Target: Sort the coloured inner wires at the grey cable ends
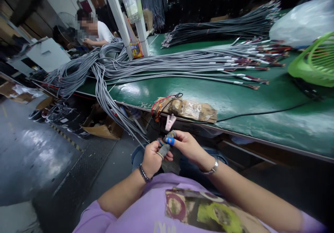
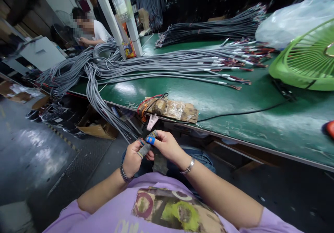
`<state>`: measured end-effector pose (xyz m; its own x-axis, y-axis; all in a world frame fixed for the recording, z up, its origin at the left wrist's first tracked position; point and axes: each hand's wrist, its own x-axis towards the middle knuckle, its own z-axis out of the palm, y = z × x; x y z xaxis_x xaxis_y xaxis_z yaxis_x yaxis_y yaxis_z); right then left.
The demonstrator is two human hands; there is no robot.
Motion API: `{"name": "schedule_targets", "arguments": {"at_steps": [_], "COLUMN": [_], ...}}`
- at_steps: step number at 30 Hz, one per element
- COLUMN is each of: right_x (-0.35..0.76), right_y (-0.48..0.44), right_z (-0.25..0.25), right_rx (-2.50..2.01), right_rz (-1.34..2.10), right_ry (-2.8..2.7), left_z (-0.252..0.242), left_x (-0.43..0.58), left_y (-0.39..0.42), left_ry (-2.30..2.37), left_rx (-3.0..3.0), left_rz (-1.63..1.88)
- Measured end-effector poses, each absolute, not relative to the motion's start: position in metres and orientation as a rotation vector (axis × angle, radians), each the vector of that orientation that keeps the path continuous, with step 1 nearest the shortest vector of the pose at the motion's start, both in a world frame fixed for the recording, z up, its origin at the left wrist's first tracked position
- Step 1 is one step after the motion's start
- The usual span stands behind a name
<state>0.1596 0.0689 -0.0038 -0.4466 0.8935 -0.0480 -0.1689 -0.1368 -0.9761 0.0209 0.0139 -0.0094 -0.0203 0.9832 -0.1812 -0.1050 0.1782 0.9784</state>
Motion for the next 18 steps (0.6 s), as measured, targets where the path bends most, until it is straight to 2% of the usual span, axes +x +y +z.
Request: {"name": "schedule_targets", "arguments": {"at_steps": [8, 14, 18], "right_x": [0.16, 0.164, 0.162], "right_y": [0.064, 0.089, 0.102], "right_z": [-0.014, -0.018, -0.006], "right_rx": [-0.916, -0.834, -0.714], "right_rz": [1.713, 2.05, 2.16], "right_ry": [-1.156, -0.688, -0.747], "left_z": [-0.017, 0.0, 0.01], "left_x": [0.022, 0.021, 0.024], "left_y": [0.014, 0.02, 0.028], "left_ry": [1.144, 1.073, 1.048], "left_rx": [0.82, 0.772, 0.73], "left_rz": [1.344, 1.394, 1.361]}}
